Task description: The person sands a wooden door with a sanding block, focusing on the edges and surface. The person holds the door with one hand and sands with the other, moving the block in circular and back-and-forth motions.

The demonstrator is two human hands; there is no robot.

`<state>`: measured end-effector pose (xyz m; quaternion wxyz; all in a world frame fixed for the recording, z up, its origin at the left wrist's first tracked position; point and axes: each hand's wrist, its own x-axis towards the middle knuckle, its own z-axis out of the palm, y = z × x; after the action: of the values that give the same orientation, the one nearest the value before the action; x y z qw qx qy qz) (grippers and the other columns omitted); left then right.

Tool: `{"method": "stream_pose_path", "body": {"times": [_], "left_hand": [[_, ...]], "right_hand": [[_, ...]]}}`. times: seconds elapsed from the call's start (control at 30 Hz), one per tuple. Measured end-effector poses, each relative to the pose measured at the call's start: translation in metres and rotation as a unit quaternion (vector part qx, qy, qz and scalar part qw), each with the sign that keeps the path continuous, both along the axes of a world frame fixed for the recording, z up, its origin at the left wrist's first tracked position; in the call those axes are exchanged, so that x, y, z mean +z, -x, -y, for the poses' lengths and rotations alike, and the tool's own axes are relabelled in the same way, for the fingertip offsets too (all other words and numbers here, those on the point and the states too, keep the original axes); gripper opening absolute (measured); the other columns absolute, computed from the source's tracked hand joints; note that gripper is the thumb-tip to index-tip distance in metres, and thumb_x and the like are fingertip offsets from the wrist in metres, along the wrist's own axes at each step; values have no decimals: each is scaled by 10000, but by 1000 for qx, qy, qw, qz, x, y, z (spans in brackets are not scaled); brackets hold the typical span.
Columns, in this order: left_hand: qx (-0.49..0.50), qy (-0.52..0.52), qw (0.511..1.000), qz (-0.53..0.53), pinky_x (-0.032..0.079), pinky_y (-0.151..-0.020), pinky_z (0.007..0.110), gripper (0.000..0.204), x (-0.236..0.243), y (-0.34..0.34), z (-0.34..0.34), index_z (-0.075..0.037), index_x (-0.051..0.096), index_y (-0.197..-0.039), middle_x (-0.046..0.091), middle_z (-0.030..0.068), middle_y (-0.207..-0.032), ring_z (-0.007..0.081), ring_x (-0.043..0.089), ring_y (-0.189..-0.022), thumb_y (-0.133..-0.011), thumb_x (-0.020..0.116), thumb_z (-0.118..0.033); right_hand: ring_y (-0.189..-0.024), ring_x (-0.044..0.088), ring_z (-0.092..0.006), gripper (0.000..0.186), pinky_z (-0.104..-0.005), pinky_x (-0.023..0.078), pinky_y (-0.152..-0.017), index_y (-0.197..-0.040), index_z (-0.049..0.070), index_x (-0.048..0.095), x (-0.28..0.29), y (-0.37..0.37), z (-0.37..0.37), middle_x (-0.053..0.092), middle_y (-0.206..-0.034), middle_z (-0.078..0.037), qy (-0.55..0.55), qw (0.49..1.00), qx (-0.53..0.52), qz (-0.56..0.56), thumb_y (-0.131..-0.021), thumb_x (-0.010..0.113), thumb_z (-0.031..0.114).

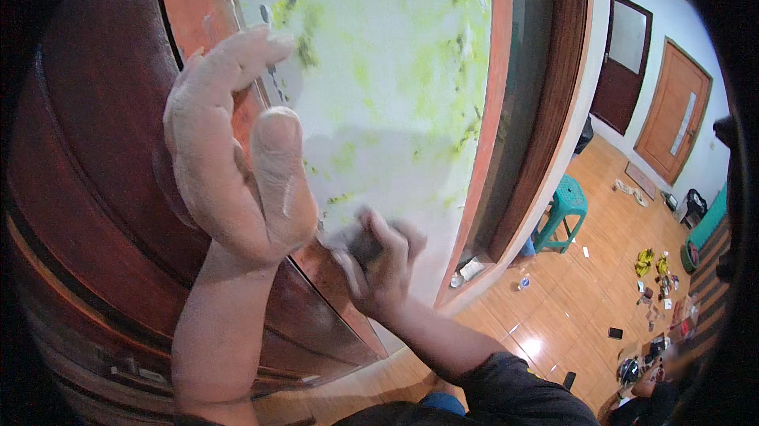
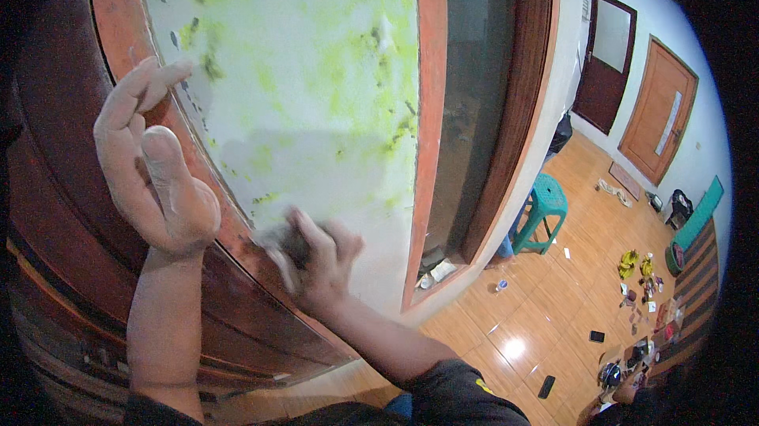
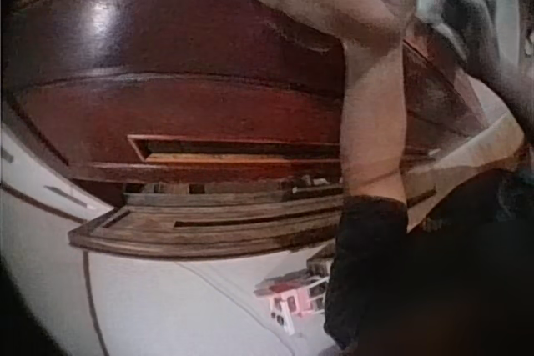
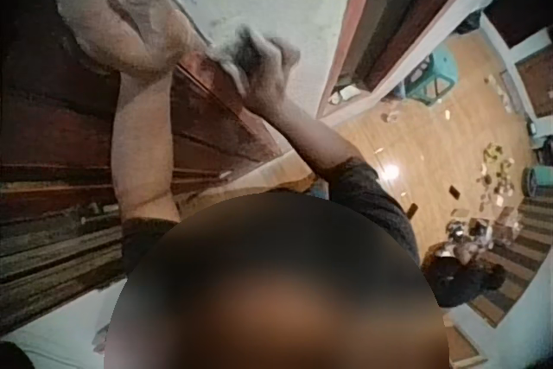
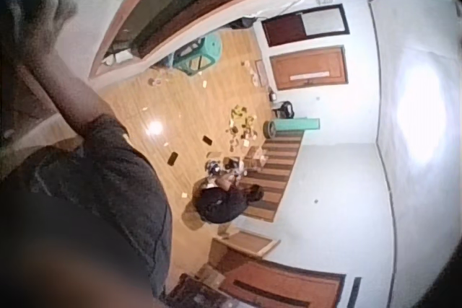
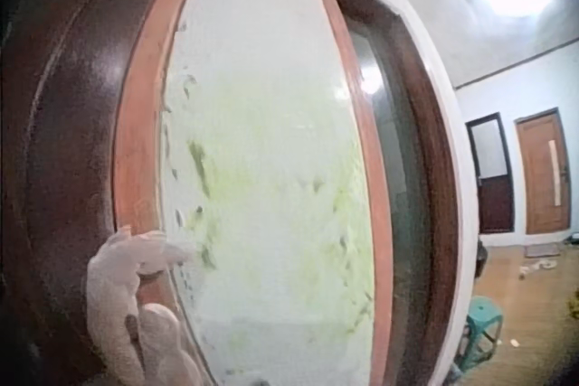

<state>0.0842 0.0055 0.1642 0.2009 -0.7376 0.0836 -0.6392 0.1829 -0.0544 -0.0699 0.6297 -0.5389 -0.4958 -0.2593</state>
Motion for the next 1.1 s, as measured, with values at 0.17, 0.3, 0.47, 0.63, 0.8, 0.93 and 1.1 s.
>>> {"method": "stream_pose_path", "body": {"times": [0.17,0.3,0.47,0.63,0.8,0.93,1.1], "left_hand": [[-49,41,998,-2,469,-1089,431,453,-3,-3,-3,143,448,-1381,562,289,-1349,312,644,-1169,-1139,366,-232],[-22,19,1000,-10,467,-1091,432,465,-3,-2,-6,142,437,-1395,577,289,-1334,311,640,-1175,-1136,383,-241],[26,5,1000,-11,464,-1094,433,482,-6,-3,-7,150,418,-1404,583,300,-1321,315,634,-1188,-1134,389,-248],[-54,52,997,3,458,-1106,436,480,-12,-8,-8,152,403,-1411,564,317,-1344,324,625,-1202,-1135,369,-239],[-64,42,997,-7,453,-1108,429,470,-10,-7,-10,149,402,-1415,564,316,-1347,320,616,-1210,-1134,371,-226],[-23,41,999,-23,442,-1118,435,460,-11,-2,-10,145,395,-1419,566,313,-1346,319,610,-1219,-1131,380,-213],[-93,17,995,31,509,-992,421,430,-12,-15,-16,127,525,-1341,654,229,-1226,310,645,-1069,-1087,537,-221]], "right_hand": [[-1100,506,-291,765,-441,364,-962,-1428,54,557,-1,-2,-11,576,-1226,-98,-88,996,-24,-7,-768,898,235],[-1135,489,-315,773,-466,383,-985,-1428,16,498,-81,-3,24,585,-1245,-140,14,999,-38,8,-773,878,169],[-1064,535,-279,709,-452,369,-945,-1392,41,566,-46,-8,13,605,-1219,-109,-25,999,-31,33,-787,880,238],[-1063,510,-288,729,-433,369,-956,-1435,88,594,42,-25,-18,566,-1150,-100,-52,998,-18,-11,-794,883,279],[-1111,511,-292,786,-432,370,-971,-1413,46,576,-40,-11,2,571,-1198,-99,-39,998,-49,-7,-736,923,248],[-1125,533,-299,798,-464,361,-959,-1414,56,545,-83,-7,22,563,-1246,-117,23,999,-47,9,-739,921,257],[-1072,535,-263,704,-410,367,-921,-1414,67,606,11,-14,-17,612,-1172,-75,12,1000,-19,-11,-800,872,284]]}}
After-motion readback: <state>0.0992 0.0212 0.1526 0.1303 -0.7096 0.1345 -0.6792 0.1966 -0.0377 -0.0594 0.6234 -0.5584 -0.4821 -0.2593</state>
